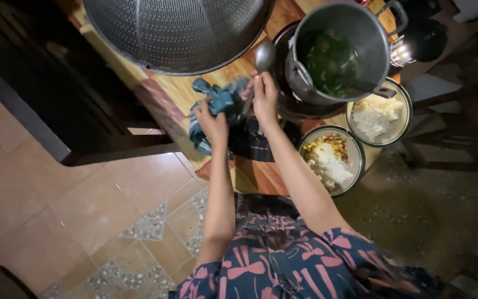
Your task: The person serves rice and food onto a plate and cleans the table and chair.
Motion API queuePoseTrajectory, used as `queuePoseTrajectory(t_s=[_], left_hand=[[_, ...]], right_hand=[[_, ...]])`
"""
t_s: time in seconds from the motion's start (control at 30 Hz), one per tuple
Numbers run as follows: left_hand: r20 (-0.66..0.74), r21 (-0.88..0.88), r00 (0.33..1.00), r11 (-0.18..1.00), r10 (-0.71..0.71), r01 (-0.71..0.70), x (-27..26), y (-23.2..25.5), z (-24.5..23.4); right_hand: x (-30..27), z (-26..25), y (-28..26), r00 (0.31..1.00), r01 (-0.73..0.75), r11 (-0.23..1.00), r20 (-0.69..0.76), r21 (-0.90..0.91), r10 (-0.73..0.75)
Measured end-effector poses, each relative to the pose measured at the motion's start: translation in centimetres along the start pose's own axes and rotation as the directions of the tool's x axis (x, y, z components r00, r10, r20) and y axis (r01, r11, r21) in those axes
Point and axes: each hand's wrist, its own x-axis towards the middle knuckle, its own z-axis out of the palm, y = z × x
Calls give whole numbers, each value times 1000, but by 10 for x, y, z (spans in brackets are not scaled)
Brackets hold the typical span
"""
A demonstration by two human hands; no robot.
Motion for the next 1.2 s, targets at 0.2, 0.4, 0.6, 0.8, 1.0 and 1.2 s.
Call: queuePoseTrajectory(t_s=[0.2, 0.4, 0.6, 0.8, 1.0, 1.2], left_hand=[[-239, -184, 970, 980, 33, -79, 22, 53, -12], [-321, -278, 947, 954, 18, -112, 22, 74, -29], [-320, -267, 943, 947, 89, -180, 30, 117, -65], [-335, -232, 936, 953, 110, -195, 24, 103, -70], [-205, -100, 976, 990, 73, -95, 12, 124, -96], [-205, -139, 973, 981, 106, -136, 14, 92, -89]], right_hand=[[10, -4, -21, 974, 208, 951, -44, -230, -224], [12, -16, 66, 969, -169, 985, -183, -17, 163], [43, -28, 169, 923, -236, 970, -325, -63, 203], [82, -19, 226, 815, -171, 980, -544, 107, 201], [101, 11, 223, 763, -22, 708, -446, 706, 468], [143, -8, 297, 868, -111, 508, -165, 854, 468]])
